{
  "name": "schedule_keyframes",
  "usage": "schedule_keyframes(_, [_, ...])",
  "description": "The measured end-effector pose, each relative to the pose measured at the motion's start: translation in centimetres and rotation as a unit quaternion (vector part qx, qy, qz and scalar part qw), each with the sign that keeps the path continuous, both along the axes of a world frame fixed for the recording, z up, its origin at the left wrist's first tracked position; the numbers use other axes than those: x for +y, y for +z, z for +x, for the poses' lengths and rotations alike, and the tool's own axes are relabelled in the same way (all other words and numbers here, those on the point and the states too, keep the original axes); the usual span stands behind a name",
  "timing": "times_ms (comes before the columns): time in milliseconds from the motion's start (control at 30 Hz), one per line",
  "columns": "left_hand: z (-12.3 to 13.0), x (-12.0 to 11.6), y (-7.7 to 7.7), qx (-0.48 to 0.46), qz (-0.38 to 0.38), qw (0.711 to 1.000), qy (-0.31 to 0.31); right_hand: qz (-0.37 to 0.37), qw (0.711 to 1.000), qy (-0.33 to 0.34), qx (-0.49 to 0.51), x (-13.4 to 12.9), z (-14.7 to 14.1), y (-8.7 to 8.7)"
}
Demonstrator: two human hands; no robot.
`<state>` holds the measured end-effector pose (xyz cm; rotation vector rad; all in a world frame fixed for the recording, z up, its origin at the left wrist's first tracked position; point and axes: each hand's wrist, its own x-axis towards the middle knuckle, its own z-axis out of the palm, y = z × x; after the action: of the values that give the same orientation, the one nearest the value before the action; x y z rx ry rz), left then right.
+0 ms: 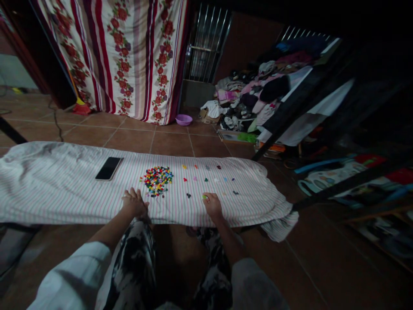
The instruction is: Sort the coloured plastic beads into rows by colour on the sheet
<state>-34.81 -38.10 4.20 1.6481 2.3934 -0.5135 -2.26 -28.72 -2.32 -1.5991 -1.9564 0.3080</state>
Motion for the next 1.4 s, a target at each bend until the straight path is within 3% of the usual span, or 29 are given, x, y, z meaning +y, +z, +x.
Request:
schedule_keyframes(267, [-0.1, 0.3, -0.7, 0.000, -0.009, 1.000, 0.013, 0.035, 0.999, -0.018, 0.017, -0.3, -0.1, 0.2])
schedule_keyframes(433, [-0.6, 0.1, -1.4, -0.051, 0.010, 0.998, 0.035, 0.069, 0.997, -0.011, 0.038, -0.6, -1.6, 1.0])
schedule_keyframes(867, [-1.3, -0.3, -2.6, -0.115, 0.019, 0.992, 0.052, -0.011, 0.979, 0.203, 0.027, -1.1, -13.5, 2.5])
schedule_keyframes(1100, [-1.3, -0.6, -3.1, -0.124, 0.052, 0.990, 0.043, -0.057, 0.974, 0.211, -0.055, 0.0, -17.7, 3.2])
schedule_keyframes(1400, [-1.4, -0.9, -3.7, -0.110, 0.080, 0.990, 0.023, -0.108, 0.960, 0.211, -0.150, -0.1, -22.6, 6.3])
